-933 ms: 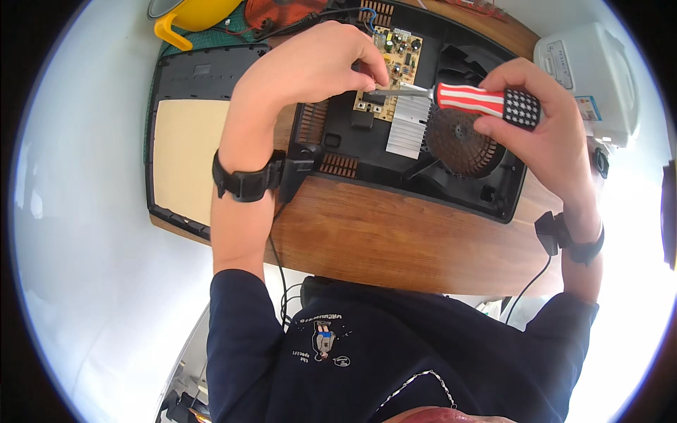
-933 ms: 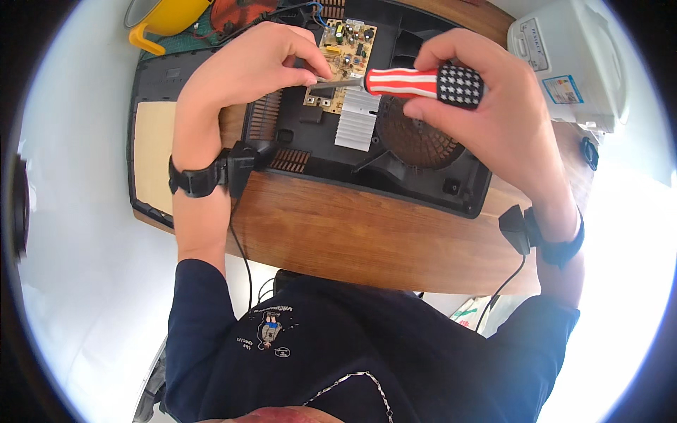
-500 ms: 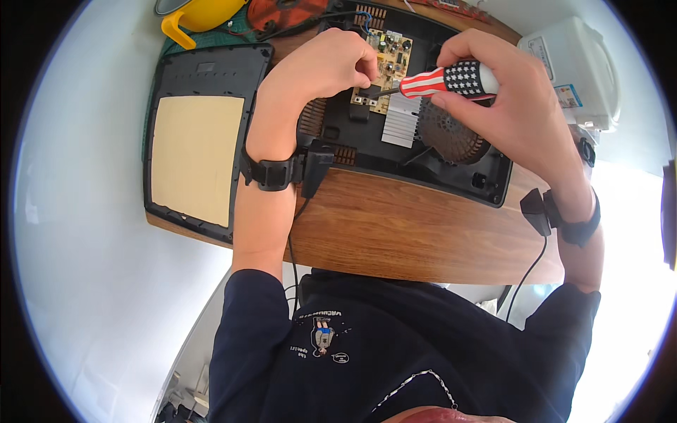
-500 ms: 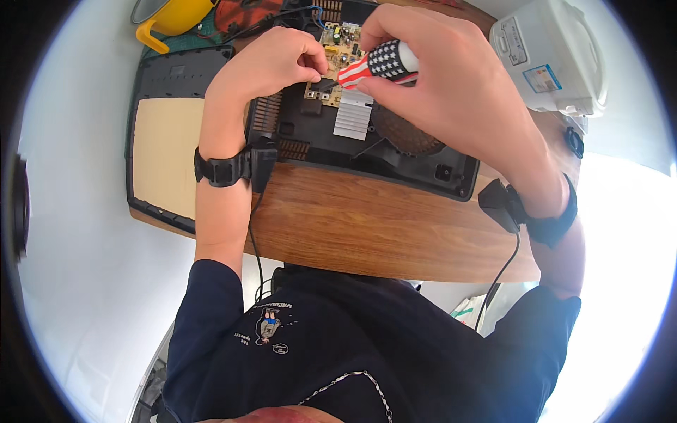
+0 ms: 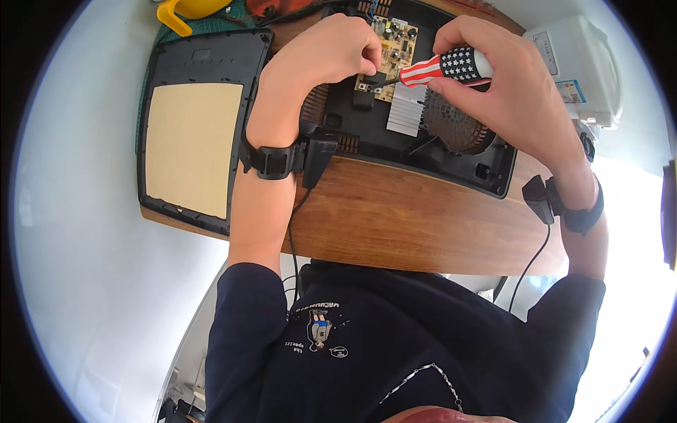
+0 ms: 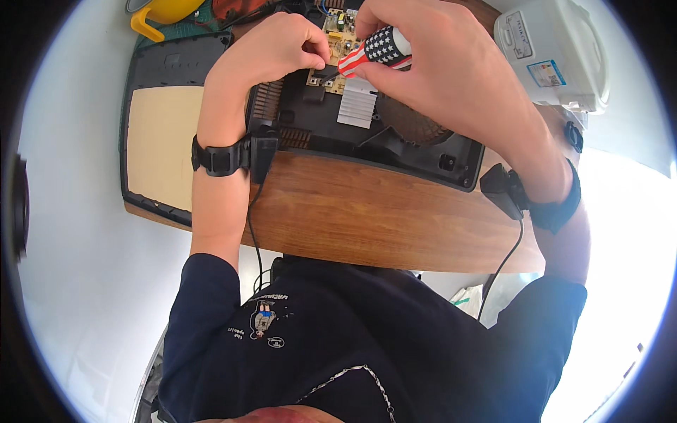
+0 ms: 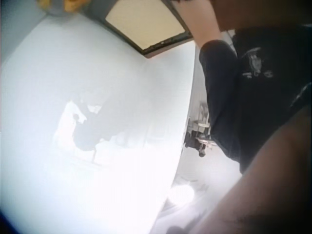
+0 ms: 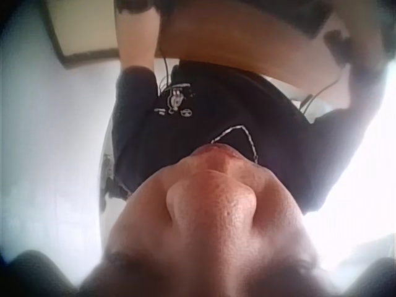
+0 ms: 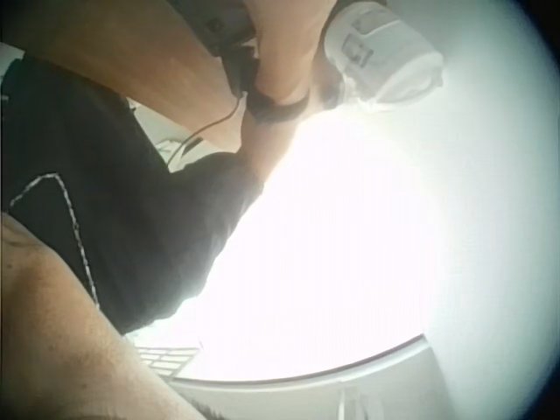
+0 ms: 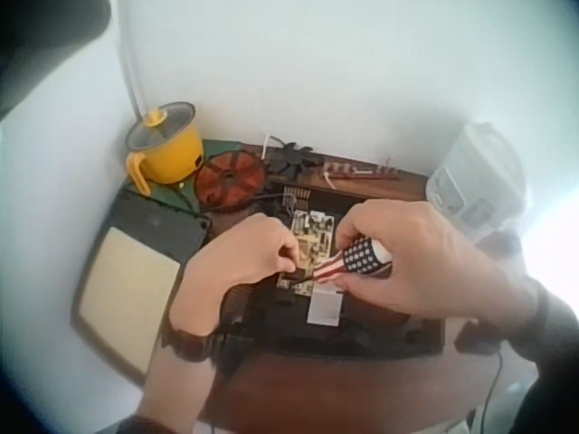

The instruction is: The person uses a screwdriver to remove screws from a green circuit board with a heatsink, then places the board into a black plastic housing. The person continues to secure the board with screws and adjusts components inside the housing.

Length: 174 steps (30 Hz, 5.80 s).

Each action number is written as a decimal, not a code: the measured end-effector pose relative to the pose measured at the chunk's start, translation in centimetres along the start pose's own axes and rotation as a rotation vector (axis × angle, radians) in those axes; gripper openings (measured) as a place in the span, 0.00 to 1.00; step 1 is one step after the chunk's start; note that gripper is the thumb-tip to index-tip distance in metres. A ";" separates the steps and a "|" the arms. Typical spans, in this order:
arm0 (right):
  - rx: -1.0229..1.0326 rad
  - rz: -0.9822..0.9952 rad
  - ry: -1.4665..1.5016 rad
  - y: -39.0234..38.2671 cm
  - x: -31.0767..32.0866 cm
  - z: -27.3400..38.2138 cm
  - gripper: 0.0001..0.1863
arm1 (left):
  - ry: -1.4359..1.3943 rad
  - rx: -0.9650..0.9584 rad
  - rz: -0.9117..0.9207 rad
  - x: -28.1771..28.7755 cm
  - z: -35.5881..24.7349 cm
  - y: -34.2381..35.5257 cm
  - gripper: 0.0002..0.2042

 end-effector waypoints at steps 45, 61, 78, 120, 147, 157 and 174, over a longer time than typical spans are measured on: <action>0.124 0.133 -0.292 2.2 -0.6 3.3 0.19 | -0.139 0.077 0.059 1.3 -1.7 -0.1 0.07; 0.283 0.353 -0.194 4.2 -2.2 7.3 0.11 | -0.116 0.132 0.130 1.6 -2.6 -1.8 0.06; 0.029 0.445 -0.435 4.7 -0.6 5.4 0.14 | -0.181 0.055 0.109 1.4 -2.7 0.2 0.06; 0.023 0.305 -0.461 4.3 -0.3 4.5 0.23 | -0.043 0.042 -0.041 0.3 1.0 -0.4 0.06; -0.125 0.469 -0.398 4.6 0.3 4.5 0.15 | -0.062 -0.007 -0.016 -0.4 0.8 0.8 0.06; 0.024 0.138 -0.352 3.8 0.1 5.3 0.19 | -0.112 0.044 -0.020 -0.4 1.5 0.0 0.07; 0.119 0.203 -0.323 3.7 -0.2 3.4 0.24 | -0.087 0.091 0.042 -0.5 1.3 0.1 0.07</action>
Point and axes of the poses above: each hand's wrist, its own y-axis towards the middle knuckle, its own x-axis out of the back of the hand, z = x × y, the point moved 10 cm from there along y, towards the middle knuckle, and after that the axes turned 3 degrees about -y, right-handed, at the moved point
